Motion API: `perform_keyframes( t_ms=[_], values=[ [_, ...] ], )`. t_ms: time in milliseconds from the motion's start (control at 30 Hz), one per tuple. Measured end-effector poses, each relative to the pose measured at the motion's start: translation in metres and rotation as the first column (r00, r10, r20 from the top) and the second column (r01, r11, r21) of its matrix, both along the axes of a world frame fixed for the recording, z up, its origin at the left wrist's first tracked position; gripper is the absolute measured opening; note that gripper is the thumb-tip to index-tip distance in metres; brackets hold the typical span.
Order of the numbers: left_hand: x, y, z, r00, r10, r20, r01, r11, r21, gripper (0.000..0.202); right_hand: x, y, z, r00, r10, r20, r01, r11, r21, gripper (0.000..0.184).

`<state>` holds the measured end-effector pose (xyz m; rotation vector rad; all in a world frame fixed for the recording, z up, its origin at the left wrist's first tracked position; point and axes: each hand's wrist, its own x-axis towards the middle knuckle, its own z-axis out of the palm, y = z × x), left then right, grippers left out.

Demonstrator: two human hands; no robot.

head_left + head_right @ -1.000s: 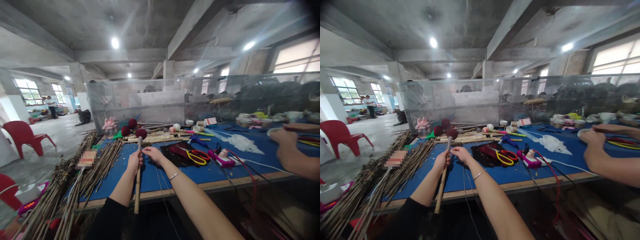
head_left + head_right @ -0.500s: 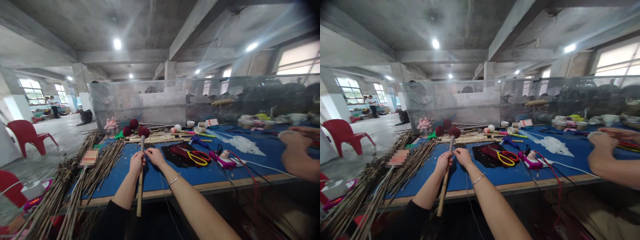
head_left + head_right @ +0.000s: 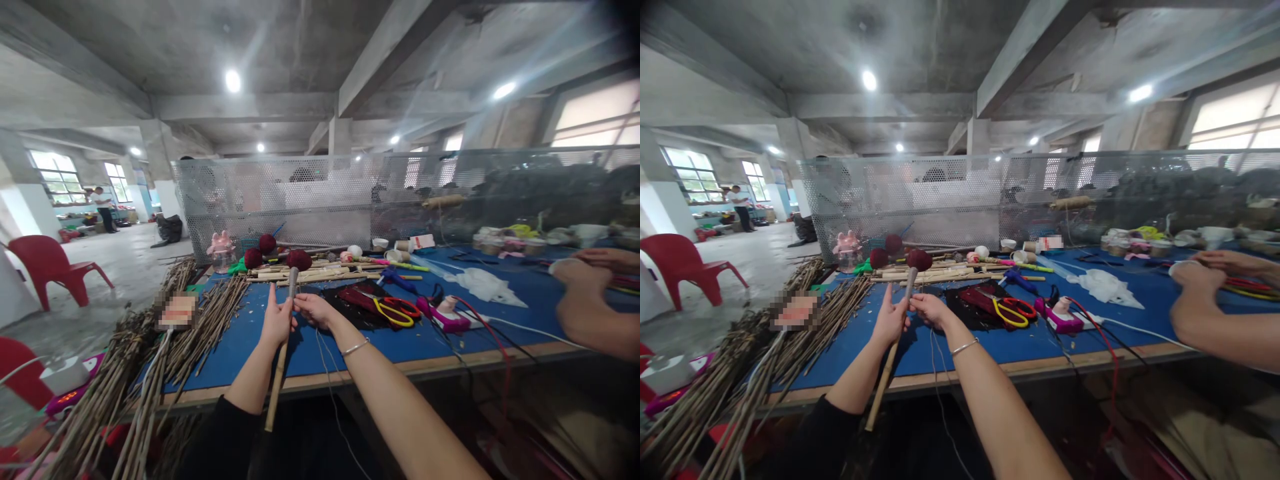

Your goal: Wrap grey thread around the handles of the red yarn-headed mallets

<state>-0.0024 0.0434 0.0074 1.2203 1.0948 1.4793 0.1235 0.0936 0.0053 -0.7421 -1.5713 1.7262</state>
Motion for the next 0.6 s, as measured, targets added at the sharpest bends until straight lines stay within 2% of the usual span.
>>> perform_keyframes(
  t_ms=[167, 267, 367, 433, 600],
  values=[
    [0.002, 0.002, -0.001, 0.989, -0.128, 0.079, 0.131, 0.990, -0.045, 0.077, 0.005, -0.005, 0.008, 0.990, 0.053, -0.132, -0.069, 0.991, -0.118, 0.035],
    [0.004, 0.002, -0.005, 0.999, -0.042, -0.004, 0.042, 0.998, -0.040, 0.063, 0.004, 0.001, 0.004, 0.989, 0.000, -0.150, -0.013, 0.996, -0.087, 0.035],
    [0.005, 0.001, -0.007, 0.985, 0.086, -0.148, -0.081, 0.996, 0.037, 0.039, 0.003, 0.005, 0.000, 0.987, -0.091, -0.130, 0.084, 0.995, -0.058, 0.035],
    [0.005, -0.001, -0.007, 0.977, 0.120, -0.175, -0.109, 0.991, 0.071, 0.028, 0.001, 0.005, 0.001, 0.984, -0.122, -0.126, 0.116, 0.992, -0.054, 0.035],
    [0.005, -0.003, -0.003, 0.963, 0.179, -0.202, -0.159, 0.981, 0.110, 0.023, 0.000, -0.002, 0.008, 0.989, -0.027, -0.143, 0.011, 0.994, -0.109, 0.034]
  ],
)
